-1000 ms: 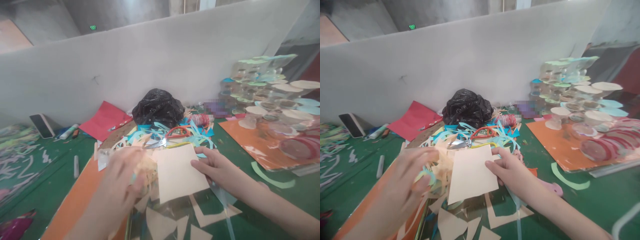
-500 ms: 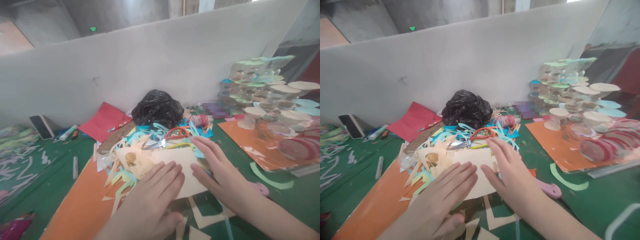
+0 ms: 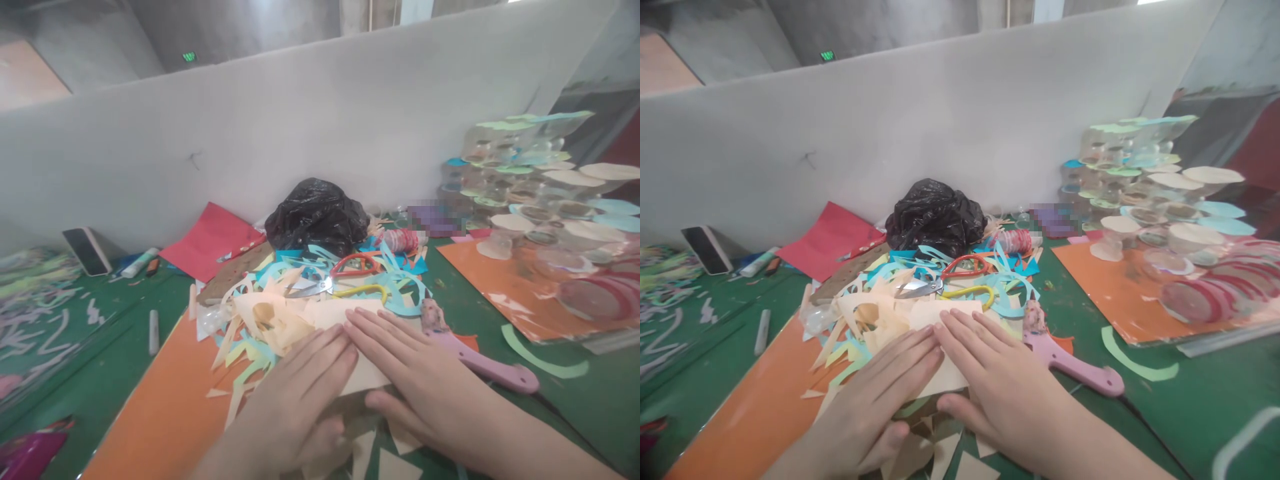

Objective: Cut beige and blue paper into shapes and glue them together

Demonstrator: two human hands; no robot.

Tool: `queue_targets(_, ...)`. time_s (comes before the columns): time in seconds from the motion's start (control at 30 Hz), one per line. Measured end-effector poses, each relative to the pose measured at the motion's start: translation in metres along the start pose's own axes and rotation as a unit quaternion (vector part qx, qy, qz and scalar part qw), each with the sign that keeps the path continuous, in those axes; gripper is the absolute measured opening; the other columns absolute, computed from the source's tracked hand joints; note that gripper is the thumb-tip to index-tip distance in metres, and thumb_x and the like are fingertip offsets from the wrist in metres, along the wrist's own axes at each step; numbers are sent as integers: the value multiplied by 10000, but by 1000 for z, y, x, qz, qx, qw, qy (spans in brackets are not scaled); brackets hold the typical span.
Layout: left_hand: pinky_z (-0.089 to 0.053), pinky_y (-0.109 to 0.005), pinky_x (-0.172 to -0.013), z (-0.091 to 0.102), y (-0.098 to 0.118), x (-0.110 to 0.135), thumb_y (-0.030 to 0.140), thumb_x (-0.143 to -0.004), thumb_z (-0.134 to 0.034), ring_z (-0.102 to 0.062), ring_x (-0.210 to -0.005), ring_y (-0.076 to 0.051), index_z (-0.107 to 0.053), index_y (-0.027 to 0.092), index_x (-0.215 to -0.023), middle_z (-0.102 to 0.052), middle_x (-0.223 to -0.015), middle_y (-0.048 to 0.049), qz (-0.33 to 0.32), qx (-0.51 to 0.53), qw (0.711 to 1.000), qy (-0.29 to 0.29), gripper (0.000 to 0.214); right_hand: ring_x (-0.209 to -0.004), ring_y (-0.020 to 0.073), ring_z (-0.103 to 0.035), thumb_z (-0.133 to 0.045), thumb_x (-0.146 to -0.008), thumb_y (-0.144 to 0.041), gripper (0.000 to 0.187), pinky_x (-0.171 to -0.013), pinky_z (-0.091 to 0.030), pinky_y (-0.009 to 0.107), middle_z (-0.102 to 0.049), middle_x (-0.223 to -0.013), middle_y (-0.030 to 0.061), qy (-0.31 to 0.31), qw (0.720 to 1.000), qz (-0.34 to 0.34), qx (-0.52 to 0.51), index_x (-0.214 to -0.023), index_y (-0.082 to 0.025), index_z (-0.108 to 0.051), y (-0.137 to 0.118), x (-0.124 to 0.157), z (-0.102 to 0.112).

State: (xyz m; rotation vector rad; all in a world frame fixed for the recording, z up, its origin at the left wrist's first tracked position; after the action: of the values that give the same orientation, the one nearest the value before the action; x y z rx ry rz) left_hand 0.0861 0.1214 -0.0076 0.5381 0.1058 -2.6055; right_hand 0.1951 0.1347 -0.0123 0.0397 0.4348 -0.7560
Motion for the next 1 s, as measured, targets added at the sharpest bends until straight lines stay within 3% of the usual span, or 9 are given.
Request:
queue_targets(0.2,-363,-436,-1143,2,0,3,314,-996,-334,-355,-1418,-261,-352,109,-1475,-513,-1445,-153,-2,3,1000,17,521,-1361,302,-435,-487,-961,-405,561,-1095,-437,475,-405,-1499,112,6,1000,8,19,-1427,-92,-471,-2,1,-1)
queue_targets(0.4,-394,-409,-1127,7,-1,4,264,-981,-355,-418,-1383,-247,-392,136,-1460,-558,-1408,-130,9,6,999,43,497,-1355,311,-442,-487,-961,-381,559,-1074,-457,491,-393,-1506,118,5,999,21,35,-1431,-81,-460,-3,2,-1)
queue_targets(0.67,-385,-434,-1134,5,-16,15,193,-967,-343,-401,-1394,-247,-410,215,-1448,-487,-1473,-94,110,61,989,75,486,-1376,271,-422,-463,-967,-361,514,-1115,-413,455,-459,-1480,123,31,1000,3,5,-1421,-122,-482,3,3,6)
queue_targets(0.73,-436,-453,-1089,10,-32,18,225,-967,-376,-441,-1365,-254,-426,254,-1416,-479,-1468,-98,218,116,962,120,453,-1368,260,-435,-405,-982,-334,479,-1093,-436,440,-490,-1463,119,57,998,-20,17,-1408,-134,-495,12,4,16)
queue_targets(0.77,-481,-447,-1039,11,-43,22,258,-969,-387,-500,-1313,-250,-439,264,-1386,-503,-1437,-106,291,157,932,148,421,-1349,257,-460,-369,-990,-318,462,-1071,-454,435,-517,-1444,119,76,996,-44,24,-1396,-144,-506,19,5,22)
queue_targets(0.87,-591,-363,-776,-4,-69,38,393,-955,-411,-684,-971,-210,-485,231,-1261,-620,-1246,-118,479,307,798,197,354,-1182,259,-595,-280,-1007,-280,431,-950,-517,430,-649,-1277,136,126,982,-133,49,-1299,-151,-569,44,10,37)
queue_targets(0.93,-583,-340,-690,-17,-75,39,452,-921,-450,-696,-843,-198,-520,199,-1186,-644,-1194,-119,534,374,736,182,373,-1004,262,-656,-256,-1010,-251,415,-839,-540,424,-711,-1093,137,132,975,-164,65,-1167,-137,-623,55,14,38)
queue_targets(1.0,-575,-376,-771,-22,-77,35,477,-876,-513,-689,-944,-235,-551,186,-1147,-642,-1223,-132,550,396,719,154,400,-880,259,-657,-269,-998,-201,386,-764,-534,418,-714,-971,128,113,977,-166,75,-1063,-135,-643,61,15,32)
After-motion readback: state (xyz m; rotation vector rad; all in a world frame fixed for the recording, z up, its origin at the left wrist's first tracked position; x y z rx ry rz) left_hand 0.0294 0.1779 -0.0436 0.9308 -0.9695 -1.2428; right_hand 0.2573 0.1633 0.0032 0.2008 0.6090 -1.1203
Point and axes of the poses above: each hand's wrist, its own x-axis away from the middle knuckle, its own z-axis out of the back of the hand, y = z × x, the point moved 9 cm from there along -x, towards the middle knuckle
